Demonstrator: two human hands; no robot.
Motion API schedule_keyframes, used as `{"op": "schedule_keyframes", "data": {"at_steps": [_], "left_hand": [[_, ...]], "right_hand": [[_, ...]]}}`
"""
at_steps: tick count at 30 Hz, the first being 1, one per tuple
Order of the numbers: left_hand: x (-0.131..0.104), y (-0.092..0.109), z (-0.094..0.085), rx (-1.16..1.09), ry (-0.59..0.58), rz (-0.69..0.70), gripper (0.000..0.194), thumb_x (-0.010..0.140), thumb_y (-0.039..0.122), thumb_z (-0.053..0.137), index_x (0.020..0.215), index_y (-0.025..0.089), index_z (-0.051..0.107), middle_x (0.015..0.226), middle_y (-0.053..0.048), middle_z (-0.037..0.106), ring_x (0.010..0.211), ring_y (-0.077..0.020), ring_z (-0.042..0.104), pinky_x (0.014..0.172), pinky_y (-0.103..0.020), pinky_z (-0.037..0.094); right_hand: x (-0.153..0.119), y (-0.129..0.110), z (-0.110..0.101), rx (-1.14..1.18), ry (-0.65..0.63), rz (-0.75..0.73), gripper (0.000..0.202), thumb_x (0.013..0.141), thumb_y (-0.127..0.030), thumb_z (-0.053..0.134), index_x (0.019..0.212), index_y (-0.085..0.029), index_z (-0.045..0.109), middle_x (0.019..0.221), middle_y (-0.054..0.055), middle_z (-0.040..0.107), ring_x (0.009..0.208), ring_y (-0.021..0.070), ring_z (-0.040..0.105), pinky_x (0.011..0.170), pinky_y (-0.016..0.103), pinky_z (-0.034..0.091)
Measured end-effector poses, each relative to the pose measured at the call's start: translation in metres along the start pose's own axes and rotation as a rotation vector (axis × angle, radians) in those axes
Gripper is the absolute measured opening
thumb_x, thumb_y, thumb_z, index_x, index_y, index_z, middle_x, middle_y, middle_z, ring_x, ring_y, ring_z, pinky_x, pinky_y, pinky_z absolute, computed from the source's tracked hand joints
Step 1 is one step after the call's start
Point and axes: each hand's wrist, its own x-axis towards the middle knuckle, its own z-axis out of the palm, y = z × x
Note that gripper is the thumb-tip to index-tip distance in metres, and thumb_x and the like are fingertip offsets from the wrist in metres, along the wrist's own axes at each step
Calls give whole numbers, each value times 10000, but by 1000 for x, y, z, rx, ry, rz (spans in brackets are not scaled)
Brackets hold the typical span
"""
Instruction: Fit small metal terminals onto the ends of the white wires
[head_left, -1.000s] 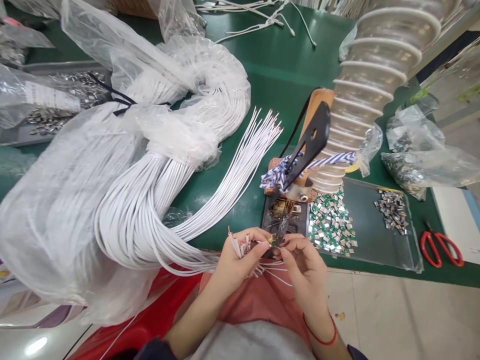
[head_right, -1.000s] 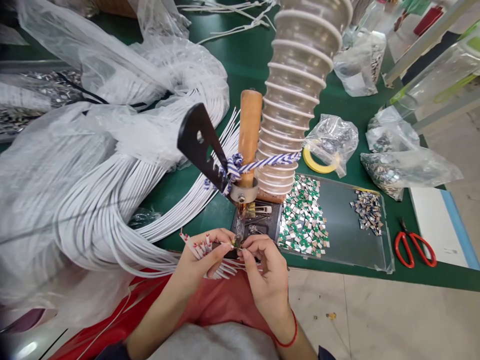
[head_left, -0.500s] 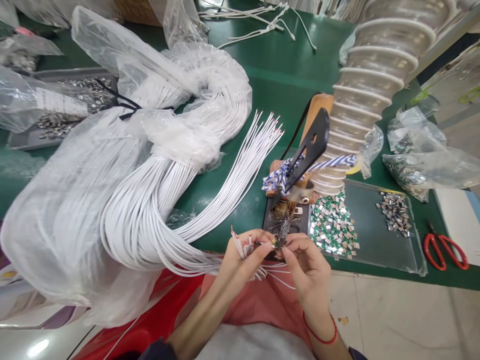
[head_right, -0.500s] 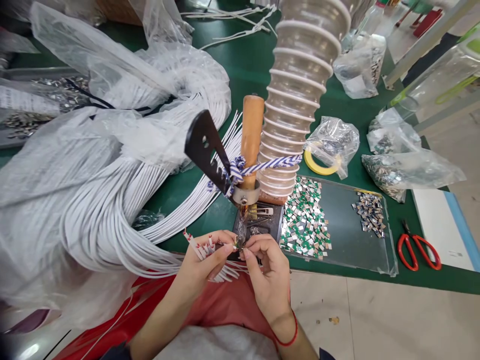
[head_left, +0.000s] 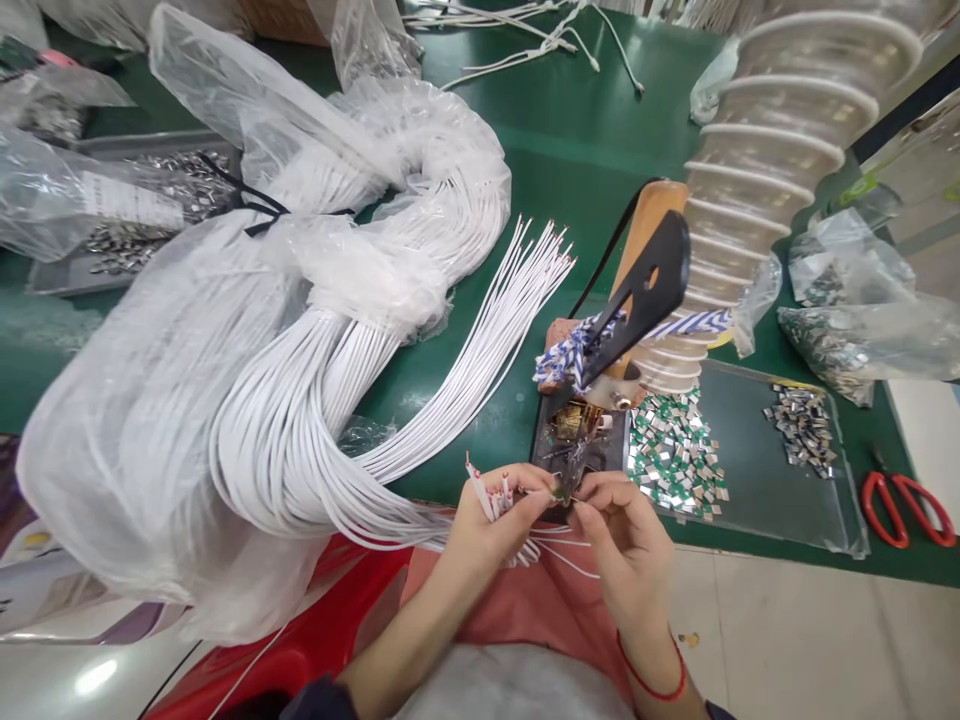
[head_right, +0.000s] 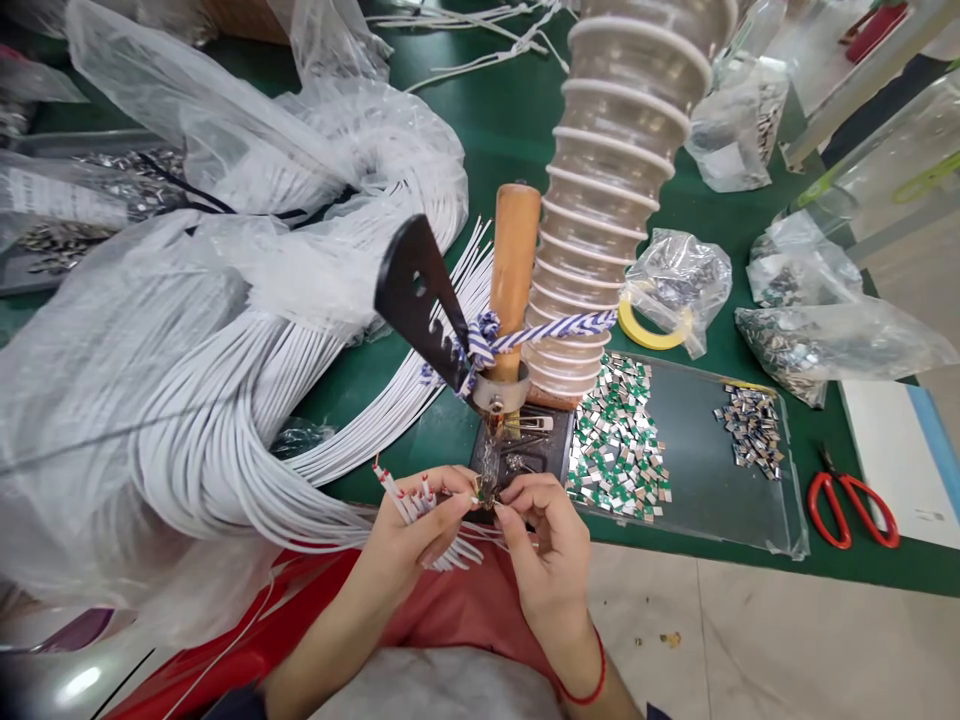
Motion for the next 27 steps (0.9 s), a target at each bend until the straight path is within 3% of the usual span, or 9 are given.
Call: {"op": "schedule_keyframes", "data": {"at_steps": [4,12,18,24,27], "left_hand": [[-1,-1,0,68,10,22,240,759,354,780,685,150,677,871,-54,717,381,-6,290,361,-210,155],[-1,1,4,110,42,56,239,730,344,790,650,155,666,835,-72,718,443,-45,375,375,-196,208],[0,-2,6,21,25,52,279,738,366,797,675,137,651,810,-37,692,352,23,262,361,-194,173],[0,-4,5,-16,17,62,298,752,380,792,684,131,644,856,-43,705,338,35,254,355,-194,168],[-3,-5,1,-14,33,70,278,768,368,788,686,134,662,865,-38,707,340,33,256,366,-199,177]], "right_hand": [[0,0,-2,-79,3,-24,115,968,-239,628,855,-231,605,796,10,565,688,154,542,555,239,447],[-4,2,0,-33,-53,18,96,965,-182,607,899,-236,651,970,70,669,902,197,654,758,296,568],[-2,-2,1,22,-27,2,109,945,-162,634,870,-236,662,935,53,689,875,178,673,726,259,578],[2,-4,-1,27,-31,-20,102,946,-193,634,856,-230,663,916,64,688,845,187,676,703,278,587],[0,-2,-4,44,-32,18,100,963,-234,619,869,-225,651,919,58,665,720,161,640,616,266,560]]}}
